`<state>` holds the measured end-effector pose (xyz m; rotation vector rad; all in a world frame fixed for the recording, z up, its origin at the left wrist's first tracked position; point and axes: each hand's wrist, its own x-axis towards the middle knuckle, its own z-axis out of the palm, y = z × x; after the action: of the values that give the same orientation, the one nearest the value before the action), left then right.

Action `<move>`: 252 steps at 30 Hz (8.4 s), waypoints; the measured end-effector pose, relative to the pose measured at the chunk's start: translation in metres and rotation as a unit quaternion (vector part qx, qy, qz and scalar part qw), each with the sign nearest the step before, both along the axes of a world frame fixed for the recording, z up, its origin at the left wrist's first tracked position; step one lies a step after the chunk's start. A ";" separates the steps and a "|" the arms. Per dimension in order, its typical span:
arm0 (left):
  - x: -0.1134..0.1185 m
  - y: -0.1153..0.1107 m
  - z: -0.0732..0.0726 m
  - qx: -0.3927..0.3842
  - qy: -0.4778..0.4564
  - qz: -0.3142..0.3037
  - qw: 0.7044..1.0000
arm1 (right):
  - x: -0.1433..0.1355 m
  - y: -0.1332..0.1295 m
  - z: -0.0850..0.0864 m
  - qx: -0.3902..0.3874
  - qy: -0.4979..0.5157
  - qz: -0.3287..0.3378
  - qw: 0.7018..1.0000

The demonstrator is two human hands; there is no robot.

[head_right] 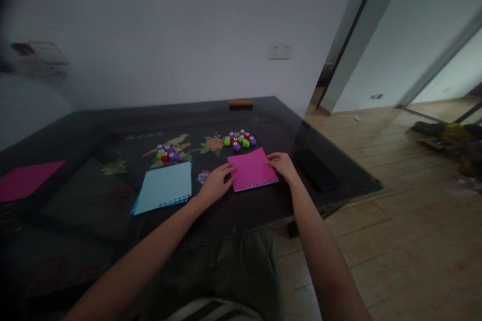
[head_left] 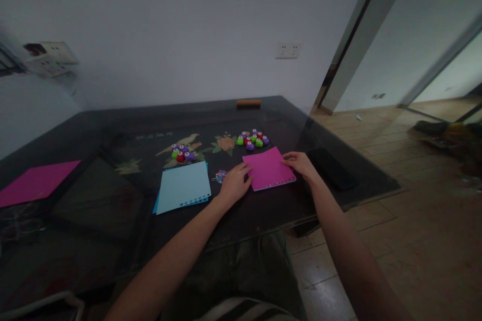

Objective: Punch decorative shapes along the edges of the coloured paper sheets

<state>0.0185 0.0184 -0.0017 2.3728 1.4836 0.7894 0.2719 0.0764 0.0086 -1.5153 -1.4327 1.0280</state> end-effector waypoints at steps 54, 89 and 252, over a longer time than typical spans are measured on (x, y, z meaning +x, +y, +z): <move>0.005 -0.019 0.010 -0.040 0.104 -0.067 0.992 | -0.004 0.001 0.003 0.049 -0.028 -0.046 0.997; -0.165 -0.004 0.064 0.079 -0.110 0.115 0.984 | -0.010 0.001 0.007 0.121 -0.056 -0.059 0.989; -0.233 0.081 0.059 -0.085 -0.503 0.163 0.845 | -0.158 0.009 0.032 -0.042 0.291 0.070 0.953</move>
<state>-0.2143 0.0997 0.0570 1.1670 1.3397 1.5607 0.1138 0.0856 0.0410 -1.0421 -1.0903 1.4880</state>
